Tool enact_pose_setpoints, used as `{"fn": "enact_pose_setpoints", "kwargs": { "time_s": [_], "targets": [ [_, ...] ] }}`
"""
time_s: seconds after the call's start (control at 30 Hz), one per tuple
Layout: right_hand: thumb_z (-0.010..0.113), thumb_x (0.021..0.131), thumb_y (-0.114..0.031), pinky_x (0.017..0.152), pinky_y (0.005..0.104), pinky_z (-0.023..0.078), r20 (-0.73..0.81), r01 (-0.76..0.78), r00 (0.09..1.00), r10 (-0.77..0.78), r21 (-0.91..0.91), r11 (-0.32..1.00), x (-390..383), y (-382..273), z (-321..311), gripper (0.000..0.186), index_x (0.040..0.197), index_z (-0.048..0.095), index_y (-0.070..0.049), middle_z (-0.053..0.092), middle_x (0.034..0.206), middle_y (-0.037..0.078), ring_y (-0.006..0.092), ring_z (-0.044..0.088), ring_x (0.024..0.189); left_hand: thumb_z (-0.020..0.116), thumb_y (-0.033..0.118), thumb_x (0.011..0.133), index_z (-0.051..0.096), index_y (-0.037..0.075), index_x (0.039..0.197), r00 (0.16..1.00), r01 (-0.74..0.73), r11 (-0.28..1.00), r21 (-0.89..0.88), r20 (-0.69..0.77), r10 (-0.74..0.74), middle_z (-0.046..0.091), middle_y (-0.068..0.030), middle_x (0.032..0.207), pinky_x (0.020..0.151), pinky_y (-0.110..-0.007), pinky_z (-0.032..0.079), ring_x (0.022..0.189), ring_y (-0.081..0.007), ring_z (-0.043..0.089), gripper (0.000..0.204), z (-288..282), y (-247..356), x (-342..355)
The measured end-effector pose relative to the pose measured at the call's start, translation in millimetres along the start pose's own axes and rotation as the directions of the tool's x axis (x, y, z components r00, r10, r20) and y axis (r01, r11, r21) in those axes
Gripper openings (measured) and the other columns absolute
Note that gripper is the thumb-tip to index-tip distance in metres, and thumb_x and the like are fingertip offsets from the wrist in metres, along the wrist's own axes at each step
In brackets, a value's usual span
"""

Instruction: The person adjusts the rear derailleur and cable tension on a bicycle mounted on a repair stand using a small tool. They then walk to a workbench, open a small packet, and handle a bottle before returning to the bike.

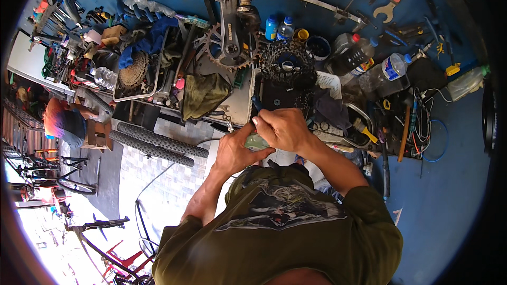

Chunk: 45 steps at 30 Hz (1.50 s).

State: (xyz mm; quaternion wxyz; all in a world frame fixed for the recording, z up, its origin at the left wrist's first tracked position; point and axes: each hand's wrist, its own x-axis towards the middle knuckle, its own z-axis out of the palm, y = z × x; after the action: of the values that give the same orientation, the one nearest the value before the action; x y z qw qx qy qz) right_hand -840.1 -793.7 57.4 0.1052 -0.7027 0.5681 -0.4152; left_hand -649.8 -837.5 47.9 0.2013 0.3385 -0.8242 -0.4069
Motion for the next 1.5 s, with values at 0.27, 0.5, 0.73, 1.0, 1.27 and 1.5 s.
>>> {"fn": "enact_pose_setpoints", "kwargs": {
  "time_s": [0.27, 0.5, 0.73, 1.0, 1.27, 1.5],
  "targets": [
    [0.068, 0.097, -0.017, 0.051, 0.0413, 0.048, 0.077, 0.183, 0.974, -0.213, 0.284, 0.941, -4, -8, -9, 0.025, 0.075, 0.06, -0.007, 0.054, 0.059, 0.008, 0.03, 0.059, 0.053, 0.101, 0.038, 0.067, 0.07, -0.002, 0.113, 0.781, 0.375, 0.575, -0.727, 0.582, 0.227, 0.074, -0.0069, 0.095, 0.075, -0.031, 0.055, 0.083, -0.0185, 0.071, 0.068, 11, -65, 2],
    [0.076, 0.091, -0.06, 0.066, 0.0443, 0.053, 0.478, -0.26, 0.862, 0.167, 0.136, 0.956, 1, -4, -32, 0.056, 0.102, 0.072, -0.005, 0.065, 0.081, 0.01, 0.0323, 0.067, 0.074, 0.098, 0.04, 0.069, 0.07, -0.004, 0.121, 0.782, 0.256, 0.845, -0.469, 0.614, 0.104, 0.075, -0.0137, 0.103, 0.087, -0.037, 0.053, 0.097, -0.0225, 0.07, 0.074, -2, -71, 13],
    [0.08, 0.092, -0.047, 0.082, 0.0441, 0.056, 0.48, -0.273, 0.873, 0.089, 0.33, 0.903, -16, 14, -34, 0.049, 0.117, 0.07, -0.007, 0.075, 0.108, 0.017, 0.0328, 0.074, 0.097, 0.097, 0.043, 0.073, 0.069, -0.002, 0.124, 0.851, 0.095, 0.967, -0.237, 0.522, 0.044, 0.076, -0.0196, 0.106, 0.089, -0.038, 0.054, 0.097, -0.0274, 0.072, 0.073, -19, -46, 17],
    [0.086, 0.088, -0.035, 0.092, 0.0417, 0.055, 0.476, -0.207, 0.877, 0.058, 0.267, 0.941, -11, 17, -40, 0.059, 0.134, 0.062, -0.008, 0.064, 0.125, 0.014, 0.0328, 0.07, 0.109, 0.096, 0.043, 0.072, 0.07, 0.001, 0.124, 0.904, 0.007, 0.973, -0.23, 0.418, 0.092, 0.077, -0.0199, 0.108, 0.09, -0.041, 0.055, 0.101, -0.0314, 0.075, 0.072, -19, -47, 17],
    [0.085, 0.091, -0.038, 0.066, 0.0381, 0.054, 0.529, -0.48, 0.797, 0.292, 0.26, 0.838, -21, 26, -27, 0.044, 0.114, 0.073, -0.002, 0.072, 0.079, 0.009, 0.0216, 0.072, 0.072, 0.097, 0.04, 0.071, 0.07, -0.001, 0.114, 0.902, 0.003, 0.99, -0.139, 0.427, 0.057, 0.076, -0.021, 0.096, 0.083, -0.043, 0.056, 0.094, -0.0361, 0.076, 0.066, -14, -44, 25],
    [0.081, 0.096, -0.029, 0.065, 0.0333, 0.052, 0.293, -0.385, 0.9, 0.323, 0.185, 0.904, -34, 57, -32, 0.032, 0.117, 0.073, -0.006, 0.072, 0.081, 0.008, 0.016, 0.067, 0.071, 0.098, 0.041, 0.073, 0.067, -0.003, 0.114, 0.978, 0.022, 0.99, -0.138, 0.208, 0.007, 0.074, -0.0223, 0.094, 0.082, -0.043, 0.056, 0.09, -0.0296, 0.075, 0.068, 5, -48, 40]
  ]
}}
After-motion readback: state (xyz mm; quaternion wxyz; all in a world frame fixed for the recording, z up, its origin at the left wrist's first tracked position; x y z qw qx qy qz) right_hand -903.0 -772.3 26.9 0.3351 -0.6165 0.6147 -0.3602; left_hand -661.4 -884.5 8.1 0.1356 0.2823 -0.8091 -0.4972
